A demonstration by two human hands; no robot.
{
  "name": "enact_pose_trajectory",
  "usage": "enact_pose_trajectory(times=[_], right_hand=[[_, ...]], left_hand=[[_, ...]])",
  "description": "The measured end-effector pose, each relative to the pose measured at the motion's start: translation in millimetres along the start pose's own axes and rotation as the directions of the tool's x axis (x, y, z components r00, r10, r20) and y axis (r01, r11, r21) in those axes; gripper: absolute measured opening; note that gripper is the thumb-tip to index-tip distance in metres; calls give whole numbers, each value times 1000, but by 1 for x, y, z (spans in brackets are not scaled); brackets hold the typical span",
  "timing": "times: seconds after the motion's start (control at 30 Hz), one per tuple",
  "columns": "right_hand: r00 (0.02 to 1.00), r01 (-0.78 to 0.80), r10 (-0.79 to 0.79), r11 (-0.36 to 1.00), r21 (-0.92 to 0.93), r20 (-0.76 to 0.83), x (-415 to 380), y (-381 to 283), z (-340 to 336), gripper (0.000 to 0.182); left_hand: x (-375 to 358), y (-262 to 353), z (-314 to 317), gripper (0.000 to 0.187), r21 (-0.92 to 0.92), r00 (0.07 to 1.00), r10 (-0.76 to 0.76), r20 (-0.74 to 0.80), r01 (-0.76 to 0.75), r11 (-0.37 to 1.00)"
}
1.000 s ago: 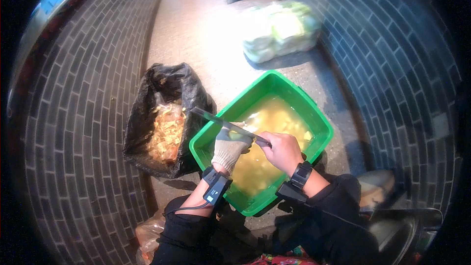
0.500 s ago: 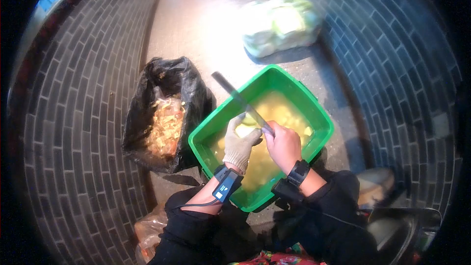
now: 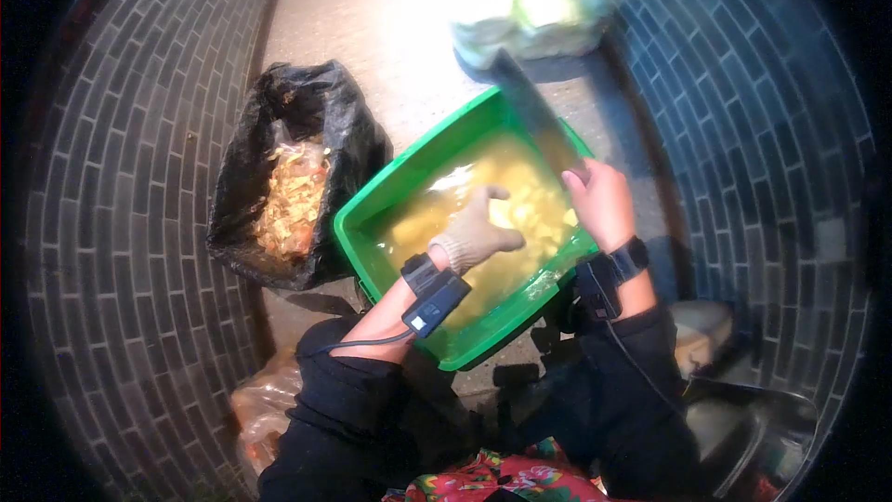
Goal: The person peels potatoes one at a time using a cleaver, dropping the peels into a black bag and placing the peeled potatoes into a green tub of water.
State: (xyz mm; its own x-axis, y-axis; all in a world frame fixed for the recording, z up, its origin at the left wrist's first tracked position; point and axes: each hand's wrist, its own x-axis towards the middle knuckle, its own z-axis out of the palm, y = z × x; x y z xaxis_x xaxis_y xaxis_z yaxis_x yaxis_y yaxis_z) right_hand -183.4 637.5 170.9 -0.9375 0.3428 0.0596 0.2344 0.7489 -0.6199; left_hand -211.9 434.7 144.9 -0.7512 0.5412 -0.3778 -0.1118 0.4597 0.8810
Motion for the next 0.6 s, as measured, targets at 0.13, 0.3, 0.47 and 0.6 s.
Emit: enact_pose_trajectory(times=[0.13, 0.3, 0.47, 0.6], right_hand=[[999, 24, -36, 966, 259, 40, 0, -1, -1, 28], [989, 70, -115, 921, 384, 97, -4, -15, 4, 27], [955, 144, -245, 875, 462, 165, -12, -30, 8, 24], [925, 218, -326, 876, 429, 196, -16, -34, 18, 19]], left_hand=[[2, -3, -26, 69, -585, 986, -149, -76, 77, 807], [-10, -3, -53, 64, -757, 991, -133, -26, 67, 650], [-16, -7, -52, 65, -629, 992, 1, -128, -82, 773], [-19, -7, -55, 65, -329, 945, 106, -310, -211, 921]])
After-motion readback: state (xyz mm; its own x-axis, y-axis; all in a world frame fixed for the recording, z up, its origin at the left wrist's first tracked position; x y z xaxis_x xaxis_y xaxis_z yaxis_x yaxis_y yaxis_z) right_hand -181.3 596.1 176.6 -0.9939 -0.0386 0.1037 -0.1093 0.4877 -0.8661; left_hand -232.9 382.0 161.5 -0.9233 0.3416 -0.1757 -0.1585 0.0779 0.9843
